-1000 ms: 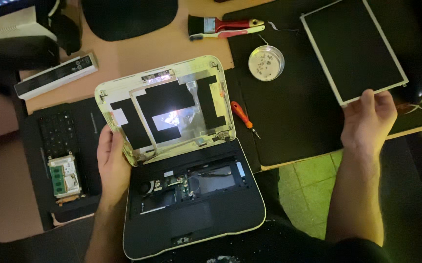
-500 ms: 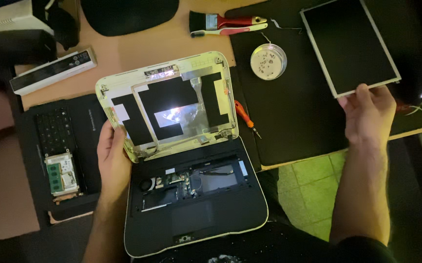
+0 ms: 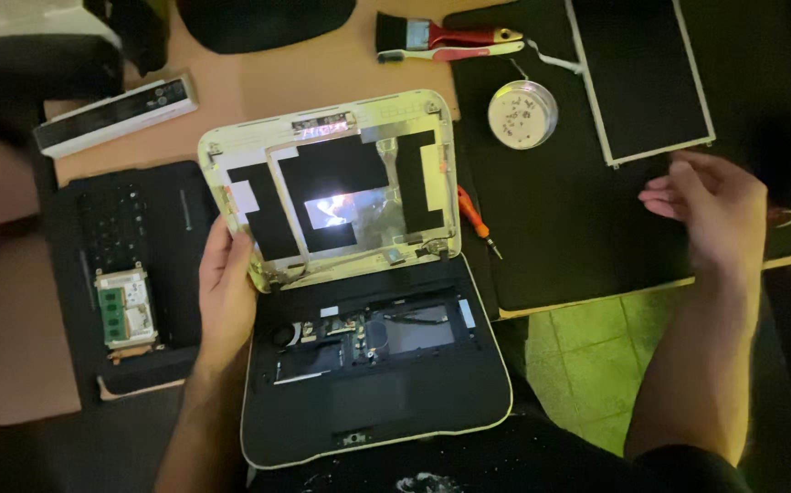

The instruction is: The person uses a screwdriver to remove screws from the bezel and screen assembly of a disassembled laptop. They then detach the bezel and remove the screen panel, placing it on the table.

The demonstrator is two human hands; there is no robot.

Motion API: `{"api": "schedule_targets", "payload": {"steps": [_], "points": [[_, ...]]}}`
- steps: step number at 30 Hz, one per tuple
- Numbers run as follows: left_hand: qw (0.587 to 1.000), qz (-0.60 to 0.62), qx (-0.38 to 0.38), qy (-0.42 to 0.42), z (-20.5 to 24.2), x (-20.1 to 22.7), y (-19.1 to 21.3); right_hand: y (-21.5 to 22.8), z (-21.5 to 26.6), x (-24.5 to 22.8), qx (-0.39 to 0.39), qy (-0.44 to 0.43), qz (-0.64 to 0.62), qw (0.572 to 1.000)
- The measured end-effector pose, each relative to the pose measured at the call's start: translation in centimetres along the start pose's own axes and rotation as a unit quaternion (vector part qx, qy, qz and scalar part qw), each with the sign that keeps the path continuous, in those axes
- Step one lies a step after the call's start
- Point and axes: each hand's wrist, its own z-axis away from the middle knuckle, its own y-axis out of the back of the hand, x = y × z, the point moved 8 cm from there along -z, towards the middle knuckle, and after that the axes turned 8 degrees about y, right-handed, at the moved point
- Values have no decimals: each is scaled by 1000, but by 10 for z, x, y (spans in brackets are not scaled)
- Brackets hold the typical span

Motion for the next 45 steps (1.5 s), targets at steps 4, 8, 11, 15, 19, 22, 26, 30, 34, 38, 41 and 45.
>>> {"api": "schedule_targets", "payload": {"steps": [4, 8, 11, 15, 19, 22, 26, 30, 34, 38, 41, 45], "points": [[999, -30, -1, 14, 4, 2, 0, -20, 32, -21, -16, 114, 68, 991], [998, -48, -29, -39, 4, -12, 7, -87, 80, -61, -109, 129, 88, 982], [997, -70, 10, -13, 9, -6, 8, -142, 110, -103, -204, 153, 106, 961], [998, 31, -42, 27, 19, -10, 8, -187, 122, -135, -300, 146, 75, 940], [998, 32, -55, -3, 23, -12, 7, -202, 117, -123, -302, 123, 72, 943], [997, 15, -42, -63, 23, -1, 4, -209, 119, -134, -287, 162, 111, 938], [997, 23, -3, -74, 10, 8, 9, -223, 111, -148, -276, 223, 111, 928], [989, 50, -17, -140, -24, -26, 28, -238, 99, -153, -257, 286, 54, 922], [991, 68, 7, -113, -29, -17, 24, -243, 94, -153, -242, 317, 49, 916], [990, 46, 31, -127, -34, -16, 28, -247, 91, -157, -240, 347, 66, 904], [989, 34, 45, -137, -41, -25, 32, -250, 91, -163, -240, 367, 85, 894], [985, 20, 64, -158, -44, -26, 35, -253, 92, -146, -222, 346, 79, 908]]}}
